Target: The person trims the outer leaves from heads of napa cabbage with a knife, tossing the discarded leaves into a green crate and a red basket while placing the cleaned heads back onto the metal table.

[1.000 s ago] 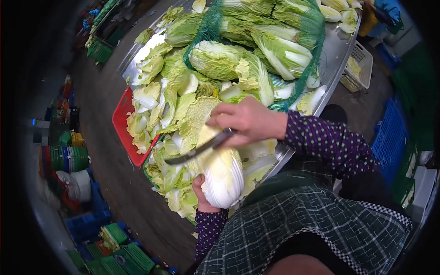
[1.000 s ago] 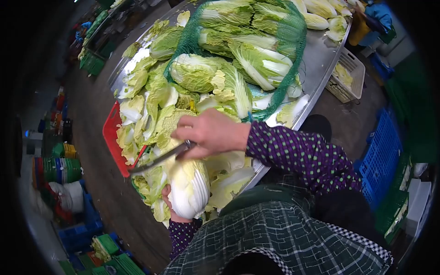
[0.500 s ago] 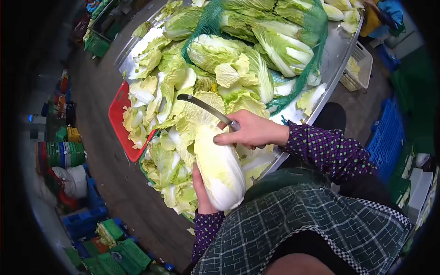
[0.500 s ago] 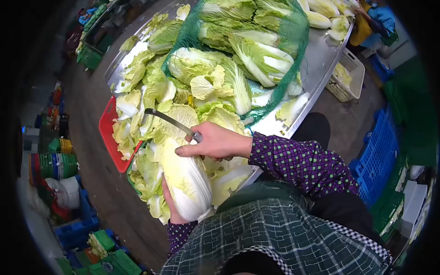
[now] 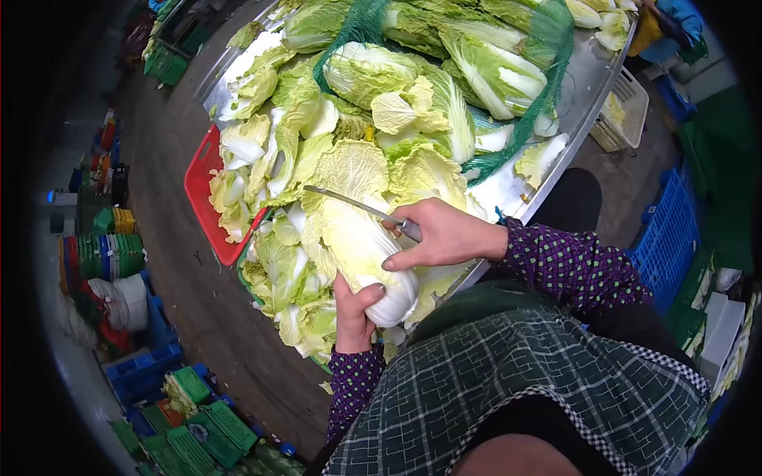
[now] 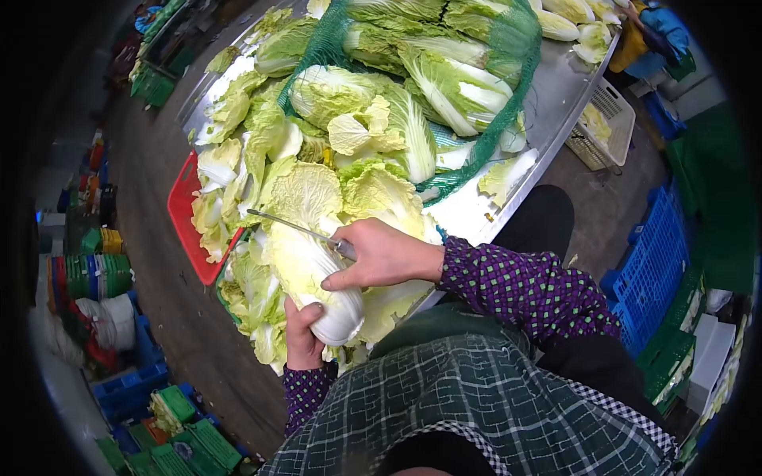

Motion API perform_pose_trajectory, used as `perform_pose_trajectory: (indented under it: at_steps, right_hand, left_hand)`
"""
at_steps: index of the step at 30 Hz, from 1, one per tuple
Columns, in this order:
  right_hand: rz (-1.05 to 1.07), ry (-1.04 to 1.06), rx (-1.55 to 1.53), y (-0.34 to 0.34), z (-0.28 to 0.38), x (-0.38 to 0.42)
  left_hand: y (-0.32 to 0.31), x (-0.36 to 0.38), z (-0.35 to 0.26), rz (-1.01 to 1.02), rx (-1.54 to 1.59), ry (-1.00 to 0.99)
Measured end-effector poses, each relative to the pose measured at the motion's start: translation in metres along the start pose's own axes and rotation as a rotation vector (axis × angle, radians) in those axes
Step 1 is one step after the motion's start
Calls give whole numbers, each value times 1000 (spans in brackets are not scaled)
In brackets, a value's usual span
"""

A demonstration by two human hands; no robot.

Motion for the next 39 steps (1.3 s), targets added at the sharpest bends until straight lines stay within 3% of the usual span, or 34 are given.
perform_pose_trajectory:
  at_steps: [3,10,13,15,16,17,19,20,22,23,24,25,26,28,32,39]
  right_hand:
    - [34,-113,-63,1,-4,0]
    - [35,-34,-52,-2,2,0]
    - [-30,69,24,-2,11,4]
    - [-226,159,200,3,-1,3]
    - [-233,158,199,-2,-10,7]
    - [-202,115,56,-5,-23,10]
    - [-163,-50,-237,0,-28,9]
    - [-118,-253,-228,8,-33,11]
    - [-183,75,-170,21,5,5]
    - [-197,69,-173,21,7,6]
    - [-221,192,-89,20,21,9]
    - [-238,319,-1,21,35,12]
    - [-240,320,-1,23,40,12]
    - [-101,-78,-147,11,14,10]
    - [-74,-111,-220,8,11,12]
    - [-34,-108,-300,-3,3,13]
  left_hand:
    - [-5,4,-7,-13,-70,-58]
    - [-14,10,-23,21,-198,-149]
    - [-10,12,-23,1,-280,-164]
    - [-9,18,-23,-17,-321,-176]
    - [-13,26,-25,1,-64,-130]
    - [-15,28,-27,13,204,-91]
    - [-7,21,-29,-39,115,-140]
    - [-4,15,-32,-72,12,-183]
    - [-9,6,-31,-48,-34,-187]
    - [-8,4,-32,-65,-86,-251]
    - [-8,4,-34,-86,-135,-316]
    - [-13,5,-35,-76,-81,-297]
    - [-15,5,-36,-74,-82,-297]
    - [-19,8,-39,-58,-63,-317]
    - [-21,8,-41,-5,-127,-357]
    - [-14,9,-47,-117,-228,-475]
Point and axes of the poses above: each hand's wrist, its own x-axis away from the middle knuckle, its own y-axis out of the back of the hand, z = x × y, the point moved 10 cm from there along -x, towards the middle knuckle, and after that the axes turned 15 degrees about -z, right-handed, at the moved point
